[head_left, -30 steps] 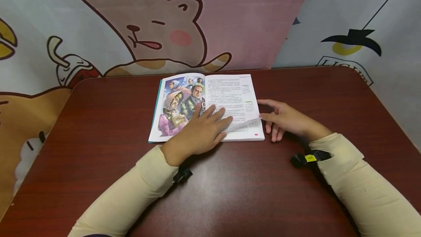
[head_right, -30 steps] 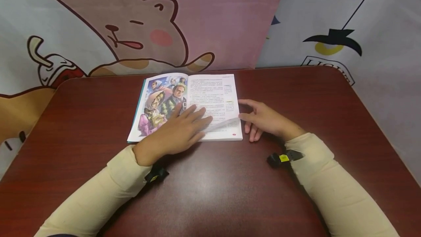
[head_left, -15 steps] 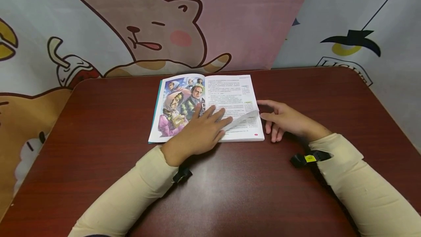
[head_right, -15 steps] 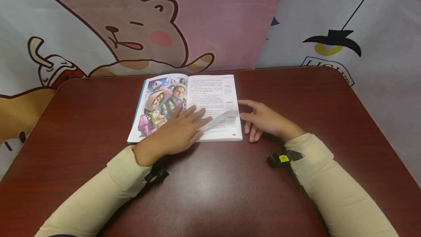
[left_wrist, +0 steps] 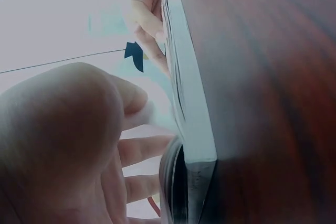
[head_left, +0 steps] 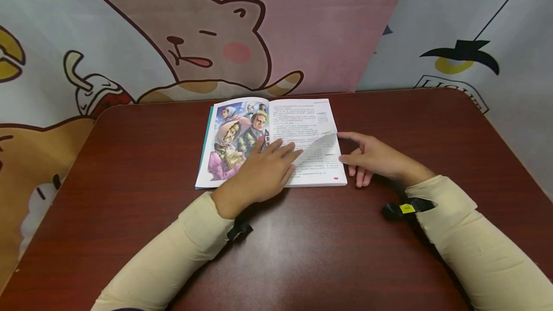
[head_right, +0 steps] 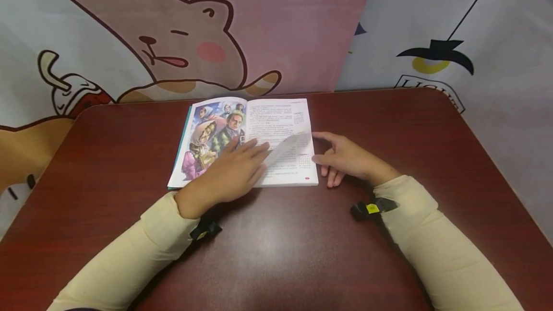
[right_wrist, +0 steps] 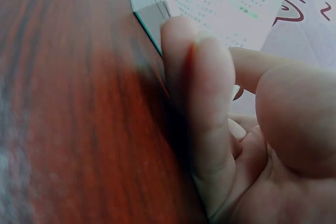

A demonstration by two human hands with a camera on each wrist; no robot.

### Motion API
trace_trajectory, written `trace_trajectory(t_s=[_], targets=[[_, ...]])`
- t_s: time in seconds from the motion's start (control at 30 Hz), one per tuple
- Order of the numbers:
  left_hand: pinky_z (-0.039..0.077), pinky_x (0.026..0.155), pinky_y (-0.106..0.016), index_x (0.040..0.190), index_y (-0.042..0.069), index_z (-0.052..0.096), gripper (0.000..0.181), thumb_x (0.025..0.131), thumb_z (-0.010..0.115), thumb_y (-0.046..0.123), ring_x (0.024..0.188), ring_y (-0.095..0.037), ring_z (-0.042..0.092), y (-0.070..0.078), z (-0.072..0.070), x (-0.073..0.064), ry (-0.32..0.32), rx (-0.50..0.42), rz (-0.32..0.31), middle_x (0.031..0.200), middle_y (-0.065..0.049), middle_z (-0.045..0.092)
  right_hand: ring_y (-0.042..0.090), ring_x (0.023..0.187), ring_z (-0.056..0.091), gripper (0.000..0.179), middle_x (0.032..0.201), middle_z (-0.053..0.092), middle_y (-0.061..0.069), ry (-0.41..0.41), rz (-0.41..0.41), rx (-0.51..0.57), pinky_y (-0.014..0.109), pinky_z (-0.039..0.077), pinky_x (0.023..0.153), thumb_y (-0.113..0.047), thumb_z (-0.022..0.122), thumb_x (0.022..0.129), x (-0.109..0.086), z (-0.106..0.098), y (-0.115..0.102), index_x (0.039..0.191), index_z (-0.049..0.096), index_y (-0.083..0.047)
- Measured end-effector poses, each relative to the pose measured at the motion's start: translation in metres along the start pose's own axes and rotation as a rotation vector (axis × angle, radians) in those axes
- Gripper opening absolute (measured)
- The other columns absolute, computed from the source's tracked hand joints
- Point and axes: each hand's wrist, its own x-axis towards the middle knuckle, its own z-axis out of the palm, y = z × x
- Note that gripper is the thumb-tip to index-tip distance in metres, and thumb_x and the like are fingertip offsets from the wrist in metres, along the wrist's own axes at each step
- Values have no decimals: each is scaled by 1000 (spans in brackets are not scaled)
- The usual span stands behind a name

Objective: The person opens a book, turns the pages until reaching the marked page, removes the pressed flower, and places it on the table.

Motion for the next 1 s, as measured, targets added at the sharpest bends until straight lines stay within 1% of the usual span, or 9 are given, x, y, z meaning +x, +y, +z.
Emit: trace_trajectory(t_s=[0.23, 0.4, 0.53, 0.67, 0.77, 0.87, 0.93, 1.0], targets=[[22, 109, -53, 142, 28, 34, 45, 98, 29, 34, 133, -21, 38, 0, 0, 0, 13, -21, -26, 142, 5, 43, 32, 47, 63, 73, 65, 59, 15, -11, -35, -17, 50, 50, 46, -23, 62, 88, -1, 1, 0, 146, 18, -23], [21, 110, -53, 141, 27, 37, 45, 96, 30, 32, 133, -21, 37, 0, -1, 0, 6, -31, -28, 142, 4, 43, 32, 47, 63, 73, 65, 58, 15, -1, -28, -24, 49, 50, 46, -24, 63, 87, -1, 2, 0, 145, 19, -23], [20, 110, -52, 142, 27, 35, 49, 93, 31, 28, 134, -22, 36, 0, -2, 0, -8, -45, -32, 143, 4, 42, 32, 48, 63, 73, 66, 58, 16, -1, -24, -23, 50, 50, 46, -25, 63, 87, -1, 2, 0, 145, 19, -24], [20, 110, -52, 146, 27, 25, 57, 90, 33, 25, 132, -22, 38, 0, -2, 0, 6, -66, -39, 141, 3, 45, 33, 48, 63, 72, 66, 58, 16, -4, -18, -16, 50, 50, 46, -25, 63, 87, -1, 0, 0, 145, 19, -26], [23, 109, -51, 149, 26, 13, 64, 89, 36, 23, 127, -21, 44, 1, -2, 1, 49, -68, -40, 136, 3, 50, 33, 48, 63, 72, 66, 58, 17, -4, -17, -11, 50, 50, 46, -24, 62, 87, -1, 0, 0, 145, 19, -26], [27, 107, -50, 149, 24, 2, 70, 89, 36, 21, 121, -18, 49, 1, -1, 2, 98, -69, -37, 132, 1, 54, 32, 48, 63, 73, 66, 58, 17, -9, -19, -10, 49, 50, 46, -24, 63, 87, -2, 0, -1, 146, 19, -25], [29, 106, -50, 149, 22, -5, 72, 90, 36, 21, 121, -17, 49, 0, -1, 2, 123, -84, -40, 133, 0, 53, 32, 47, 63, 73, 66, 58, 17, -9, -19, -8, 49, 50, 46, -24, 63, 87, -2, 0, -1, 146, 19, -25], [29, 106, -51, 148, 21, -10, 74, 91, 37, 21, 126, -15, 46, 0, -2, 2, 140, -111, -42, 138, -2, 49, 31, 47, 63, 73, 66, 57, 17, -9, -21, -8, 49, 50, 46, -24, 62, 87, -2, 0, -2, 146, 19, -24]])
